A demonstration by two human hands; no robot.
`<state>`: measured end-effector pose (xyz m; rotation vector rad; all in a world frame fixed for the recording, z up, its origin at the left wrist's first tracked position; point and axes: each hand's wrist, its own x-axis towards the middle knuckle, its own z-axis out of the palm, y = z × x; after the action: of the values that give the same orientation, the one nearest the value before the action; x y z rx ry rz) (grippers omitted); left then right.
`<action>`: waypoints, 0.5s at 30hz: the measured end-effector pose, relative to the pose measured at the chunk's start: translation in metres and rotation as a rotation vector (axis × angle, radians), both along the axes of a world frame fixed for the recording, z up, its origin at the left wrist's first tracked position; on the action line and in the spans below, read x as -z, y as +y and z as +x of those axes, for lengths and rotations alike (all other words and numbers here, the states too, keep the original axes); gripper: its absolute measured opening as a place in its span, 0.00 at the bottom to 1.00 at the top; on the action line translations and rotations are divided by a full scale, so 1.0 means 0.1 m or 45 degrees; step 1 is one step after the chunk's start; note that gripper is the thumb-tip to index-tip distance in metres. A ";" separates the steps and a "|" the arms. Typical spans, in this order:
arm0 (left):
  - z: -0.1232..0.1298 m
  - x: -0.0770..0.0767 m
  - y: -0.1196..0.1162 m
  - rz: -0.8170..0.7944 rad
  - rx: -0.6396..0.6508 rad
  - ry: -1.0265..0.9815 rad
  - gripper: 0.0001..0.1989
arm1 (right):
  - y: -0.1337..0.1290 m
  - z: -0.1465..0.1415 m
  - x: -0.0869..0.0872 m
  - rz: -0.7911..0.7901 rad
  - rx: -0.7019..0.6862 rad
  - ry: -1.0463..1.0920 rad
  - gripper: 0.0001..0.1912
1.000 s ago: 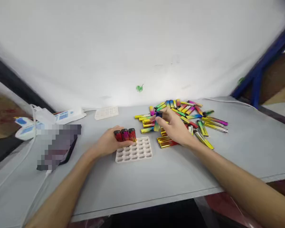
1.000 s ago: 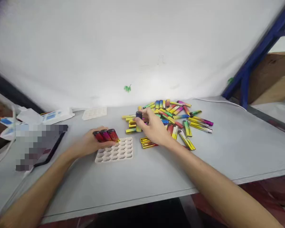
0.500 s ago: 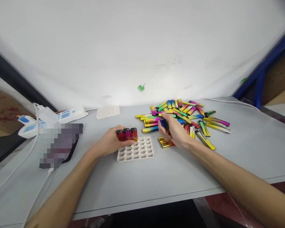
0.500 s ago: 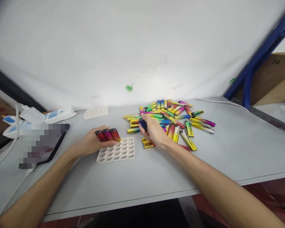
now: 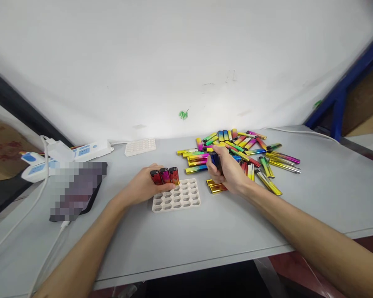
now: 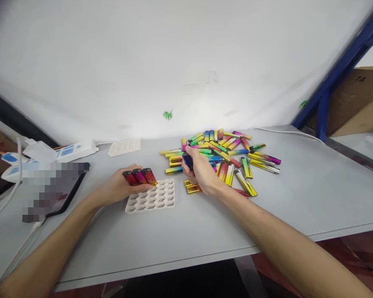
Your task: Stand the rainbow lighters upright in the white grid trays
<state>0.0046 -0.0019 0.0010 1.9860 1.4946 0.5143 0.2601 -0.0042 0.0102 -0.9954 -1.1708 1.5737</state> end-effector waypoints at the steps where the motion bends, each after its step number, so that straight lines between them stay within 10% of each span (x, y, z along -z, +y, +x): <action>1: 0.00 0.00 0.00 0.003 -0.001 0.004 0.19 | 0.00 0.00 0.00 -0.006 -0.001 0.010 0.29; 15: 0.01 -0.01 -0.01 0.072 0.037 0.033 0.17 | 0.02 -0.03 0.09 0.253 0.083 -0.029 0.22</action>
<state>0.0053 -0.0024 0.0019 2.0623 1.4793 0.5258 0.2570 -0.0026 0.0010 -0.9136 -1.2705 1.3687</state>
